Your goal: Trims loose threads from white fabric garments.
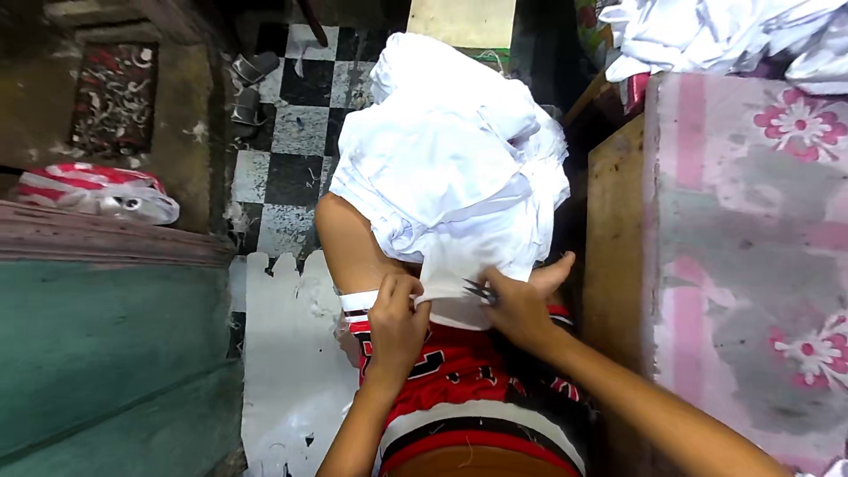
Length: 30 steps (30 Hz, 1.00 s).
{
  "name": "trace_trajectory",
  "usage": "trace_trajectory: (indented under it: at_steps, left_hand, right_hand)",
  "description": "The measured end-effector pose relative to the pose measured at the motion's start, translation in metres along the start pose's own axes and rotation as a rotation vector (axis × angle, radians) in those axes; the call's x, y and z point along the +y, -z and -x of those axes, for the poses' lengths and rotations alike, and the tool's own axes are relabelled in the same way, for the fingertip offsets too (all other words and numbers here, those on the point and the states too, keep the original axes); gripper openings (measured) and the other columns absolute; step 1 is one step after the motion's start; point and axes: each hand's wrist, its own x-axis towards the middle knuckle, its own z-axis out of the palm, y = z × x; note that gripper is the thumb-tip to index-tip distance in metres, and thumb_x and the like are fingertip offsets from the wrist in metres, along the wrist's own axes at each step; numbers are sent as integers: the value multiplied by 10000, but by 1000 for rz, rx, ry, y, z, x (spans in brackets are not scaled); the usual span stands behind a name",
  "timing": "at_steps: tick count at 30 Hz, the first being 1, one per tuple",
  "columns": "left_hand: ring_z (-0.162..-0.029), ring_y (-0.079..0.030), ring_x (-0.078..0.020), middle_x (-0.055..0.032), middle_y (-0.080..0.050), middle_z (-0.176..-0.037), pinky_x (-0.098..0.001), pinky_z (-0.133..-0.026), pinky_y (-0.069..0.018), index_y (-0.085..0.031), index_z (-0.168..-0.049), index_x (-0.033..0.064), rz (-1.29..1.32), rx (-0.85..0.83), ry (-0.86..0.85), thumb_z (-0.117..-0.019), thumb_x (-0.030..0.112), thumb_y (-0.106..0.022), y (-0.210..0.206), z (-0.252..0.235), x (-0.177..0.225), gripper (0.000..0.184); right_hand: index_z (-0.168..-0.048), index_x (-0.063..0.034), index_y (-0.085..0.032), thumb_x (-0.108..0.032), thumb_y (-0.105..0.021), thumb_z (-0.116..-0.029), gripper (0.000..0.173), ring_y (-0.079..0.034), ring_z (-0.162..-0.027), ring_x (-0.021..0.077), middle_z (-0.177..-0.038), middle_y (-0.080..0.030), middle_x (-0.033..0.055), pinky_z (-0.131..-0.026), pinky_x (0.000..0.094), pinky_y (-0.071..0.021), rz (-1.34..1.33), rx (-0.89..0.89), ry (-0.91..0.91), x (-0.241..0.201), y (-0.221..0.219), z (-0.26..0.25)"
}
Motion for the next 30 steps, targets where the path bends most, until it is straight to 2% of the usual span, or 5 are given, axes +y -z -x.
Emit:
trace_trajectory:
  at_steps: [6,13,20,26,30]
  left_hand:
    - [-642,-631,-32,-185,-719,-1145,-172,-543,-509,-729,-1053,-42,268,39,118,-824,-16,-628,-2,1,-8,251]
    - [-784,-669,-20,21,-740,-995,-225,-742,-575,-697,-1158,15,907,-1,521,-1002,-41,-515,21,-72,3,246]
    - [-1263,-598,-190,-154,-513,-1483,-355,-1060,-500,-439,-1483,-7,823,195,494,-1083,235,-489,17,-114,-50,470]
    - [-642,-650,-125,-122,-705,-855,-323,-639,-575,-674,-1137,-85,336,-320,471,-1022,166,-615,4,-48,-29,282]
    - [-979,-709,-363,-232,-724,-1049,-550,-919,-542,-685,-1177,-69,54,-565,419,-971,267,-702,-35,-34,-11,395]
  right_hand:
    - [-1135,8,-650,-80,-699,-891,264,-672,-769,490,-805,-677,240,-688,680,-488,227,-145,-324,9,77,-7]
    - [-1284,-47,-604,-21,-624,-890,396,-471,-557,28,-864,-607,19,-500,223,-424,-379,190,-196,-35,117,-106]
    - [-1334,30,-598,-173,-644,-1001,393,-648,-1012,328,-1110,-679,222,-918,529,-508,-556,226,-342,-1,7,-260]
    - [-1438,-52,-464,-242,-607,-1033,470,-384,-487,13,-912,-660,31,-428,186,-313,-993,170,-426,16,11,-255]
    - [-1440,-40,-448,-63,-608,-1002,467,-361,-468,25,-814,-551,-6,-415,184,-332,-1021,212,-240,22,43,-219]
